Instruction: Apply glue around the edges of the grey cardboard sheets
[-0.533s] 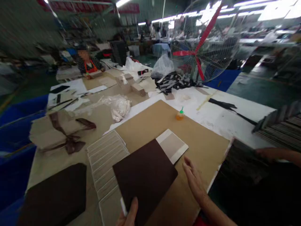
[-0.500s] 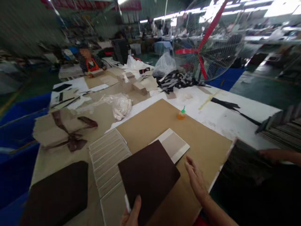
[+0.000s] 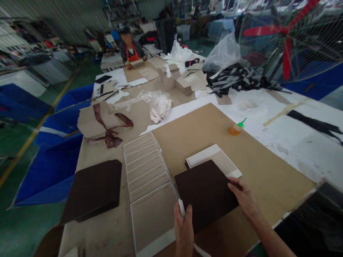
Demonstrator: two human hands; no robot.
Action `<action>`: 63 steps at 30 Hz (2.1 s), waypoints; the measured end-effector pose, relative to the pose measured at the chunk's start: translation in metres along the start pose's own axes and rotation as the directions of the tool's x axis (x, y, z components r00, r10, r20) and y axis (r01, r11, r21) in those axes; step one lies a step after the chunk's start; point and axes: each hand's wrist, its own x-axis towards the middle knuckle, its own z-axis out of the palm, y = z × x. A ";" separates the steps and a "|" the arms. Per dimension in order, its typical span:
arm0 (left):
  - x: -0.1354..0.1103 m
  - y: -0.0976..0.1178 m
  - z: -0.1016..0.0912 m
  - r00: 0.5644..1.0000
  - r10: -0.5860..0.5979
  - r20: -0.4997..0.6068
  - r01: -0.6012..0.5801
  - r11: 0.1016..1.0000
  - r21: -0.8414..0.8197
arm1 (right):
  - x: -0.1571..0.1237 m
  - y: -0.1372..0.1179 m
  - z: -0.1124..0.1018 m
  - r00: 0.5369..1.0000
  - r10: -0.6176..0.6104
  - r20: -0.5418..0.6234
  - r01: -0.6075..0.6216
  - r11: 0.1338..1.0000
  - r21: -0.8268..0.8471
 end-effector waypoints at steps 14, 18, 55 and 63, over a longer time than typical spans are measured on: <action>0.063 0.023 0.065 0.988 0.086 0.126 -0.129 0.916 0.381 | 0.109 0.007 -0.014 0.962 -0.242 -0.123 0.212 0.952 -0.220; 0.068 0.024 0.070 0.992 0.079 0.100 -0.116 0.884 0.453 | 0.118 0.015 -0.012 0.952 -0.288 -0.105 0.243 0.917 -0.316; 0.019 -0.087 -0.168 0.888 0.304 -0.345 0.011 0.736 0.677 | -0.122 0.046 0.139 0.914 -0.021 0.405 0.168 0.929 -0.330; 0.025 -0.084 -0.179 0.872 0.303 -0.384 0.020 0.763 0.646 | -0.128 0.026 0.143 0.869 0.094 0.487 0.036 0.967 -0.252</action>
